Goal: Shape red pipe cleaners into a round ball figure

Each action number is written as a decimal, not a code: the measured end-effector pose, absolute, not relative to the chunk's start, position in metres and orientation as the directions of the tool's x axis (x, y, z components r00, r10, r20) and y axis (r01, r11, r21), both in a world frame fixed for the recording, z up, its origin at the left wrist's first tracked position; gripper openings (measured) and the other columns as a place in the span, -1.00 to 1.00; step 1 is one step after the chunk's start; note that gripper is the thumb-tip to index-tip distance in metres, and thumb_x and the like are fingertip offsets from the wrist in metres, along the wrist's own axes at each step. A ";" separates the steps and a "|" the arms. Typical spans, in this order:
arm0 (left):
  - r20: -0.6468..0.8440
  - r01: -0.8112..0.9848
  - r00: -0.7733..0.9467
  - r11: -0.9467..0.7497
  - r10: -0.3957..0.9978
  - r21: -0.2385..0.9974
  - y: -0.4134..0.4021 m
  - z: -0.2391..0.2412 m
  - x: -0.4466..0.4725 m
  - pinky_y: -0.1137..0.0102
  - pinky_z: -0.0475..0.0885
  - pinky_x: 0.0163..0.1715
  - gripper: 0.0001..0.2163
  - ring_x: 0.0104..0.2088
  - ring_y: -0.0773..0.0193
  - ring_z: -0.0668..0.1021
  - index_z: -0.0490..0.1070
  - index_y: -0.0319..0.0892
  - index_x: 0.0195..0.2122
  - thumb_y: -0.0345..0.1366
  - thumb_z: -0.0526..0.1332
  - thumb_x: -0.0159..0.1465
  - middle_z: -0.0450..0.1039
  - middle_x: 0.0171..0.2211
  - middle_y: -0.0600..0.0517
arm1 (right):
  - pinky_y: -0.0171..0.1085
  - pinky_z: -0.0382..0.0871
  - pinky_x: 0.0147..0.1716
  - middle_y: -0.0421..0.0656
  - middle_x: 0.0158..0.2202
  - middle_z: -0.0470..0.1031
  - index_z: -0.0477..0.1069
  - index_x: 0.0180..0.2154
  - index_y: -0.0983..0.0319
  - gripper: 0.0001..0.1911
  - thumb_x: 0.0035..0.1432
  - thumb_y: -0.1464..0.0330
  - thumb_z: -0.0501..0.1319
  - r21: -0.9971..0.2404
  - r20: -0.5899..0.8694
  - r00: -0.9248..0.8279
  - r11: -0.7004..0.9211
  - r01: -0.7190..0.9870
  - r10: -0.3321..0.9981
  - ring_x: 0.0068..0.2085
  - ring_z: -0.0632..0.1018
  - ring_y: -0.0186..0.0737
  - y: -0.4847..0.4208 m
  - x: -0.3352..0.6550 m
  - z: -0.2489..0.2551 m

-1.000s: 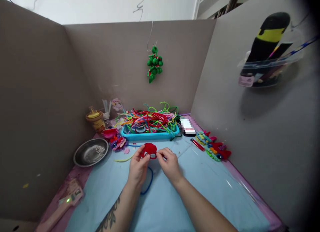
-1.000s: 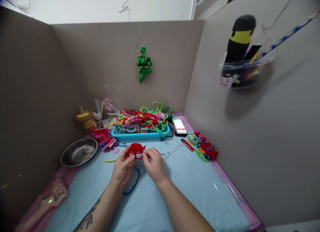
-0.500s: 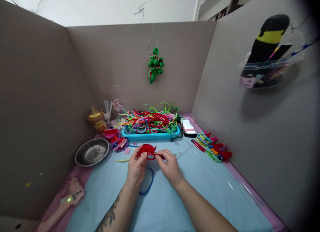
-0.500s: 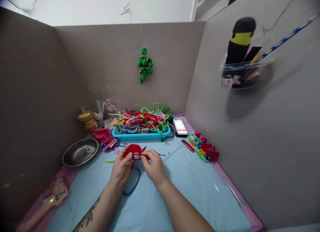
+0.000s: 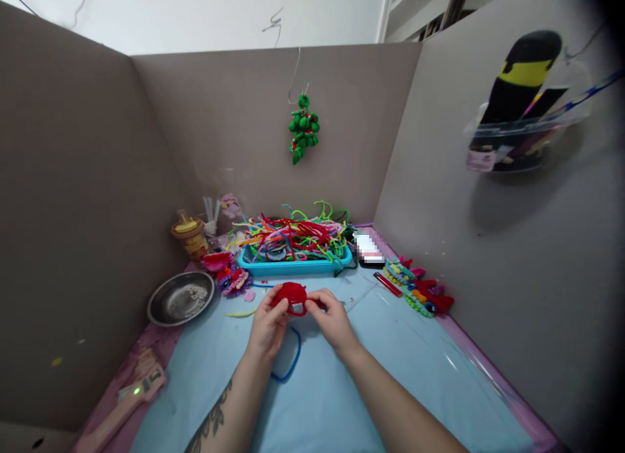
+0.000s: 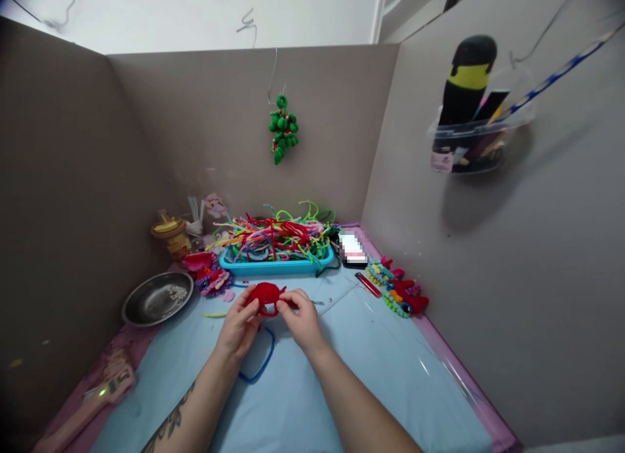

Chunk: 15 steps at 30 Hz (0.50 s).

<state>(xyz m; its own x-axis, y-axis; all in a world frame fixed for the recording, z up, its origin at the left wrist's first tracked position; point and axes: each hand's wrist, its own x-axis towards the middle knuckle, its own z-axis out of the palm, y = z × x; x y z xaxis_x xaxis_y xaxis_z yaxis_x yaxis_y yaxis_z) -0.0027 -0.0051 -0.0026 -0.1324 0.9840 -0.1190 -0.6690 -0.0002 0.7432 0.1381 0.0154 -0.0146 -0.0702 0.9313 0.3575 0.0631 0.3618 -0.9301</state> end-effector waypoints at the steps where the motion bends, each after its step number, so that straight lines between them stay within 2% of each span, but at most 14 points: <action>1: -0.115 -0.666 -0.129 0.000 0.985 0.746 -0.005 -0.003 -0.003 0.36 0.43 -0.21 -0.60 -0.22 0.23 0.56 0.41 -0.15 -0.17 -0.38 0.40 -0.07 0.54 -0.20 -0.02 | -0.28 0.35 -0.32 -0.16 -0.39 0.43 0.51 -0.40 0.22 -0.85 0.05 0.28 0.22 -0.942 0.331 -0.075 0.334 0.026 0.941 -0.34 0.46 -0.24 0.017 0.138 -0.016; 8: -0.083 -0.658 -0.100 -0.003 0.992 0.753 -0.007 -0.001 0.000 0.38 0.41 -0.19 -0.60 -0.22 0.25 0.56 0.40 -0.16 -0.18 -0.38 0.42 -0.08 0.52 -0.19 -0.02 | -0.13 0.30 -0.05 -0.05 -0.12 0.44 0.50 -0.49 0.24 -0.75 -0.08 0.16 0.32 -0.947 0.115 -0.102 0.078 -0.311 0.988 -0.05 0.45 -0.08 0.022 0.131 -0.030; 15: -0.030 -0.616 -0.110 -0.045 0.993 0.787 -0.010 -0.003 0.009 0.40 0.40 -0.21 -0.42 -0.25 0.28 0.56 0.29 -0.06 0.02 -0.37 0.41 -0.06 0.52 -0.18 -0.01 | -0.14 0.33 -0.10 -0.05 -0.12 0.45 0.43 -0.53 0.24 -0.70 -0.05 0.12 0.29 -0.936 0.110 -0.044 0.088 -0.341 0.993 -0.10 0.47 -0.09 0.018 0.127 -0.029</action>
<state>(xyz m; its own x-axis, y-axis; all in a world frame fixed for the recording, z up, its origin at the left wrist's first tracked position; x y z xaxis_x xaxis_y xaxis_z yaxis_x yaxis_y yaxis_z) 0.0089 -0.0096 -0.0027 -0.1103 0.9934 -0.0300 -0.6159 -0.0446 0.7866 0.1274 0.0182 -0.0292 -0.0440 0.9930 0.1098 -0.3412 0.0884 -0.9358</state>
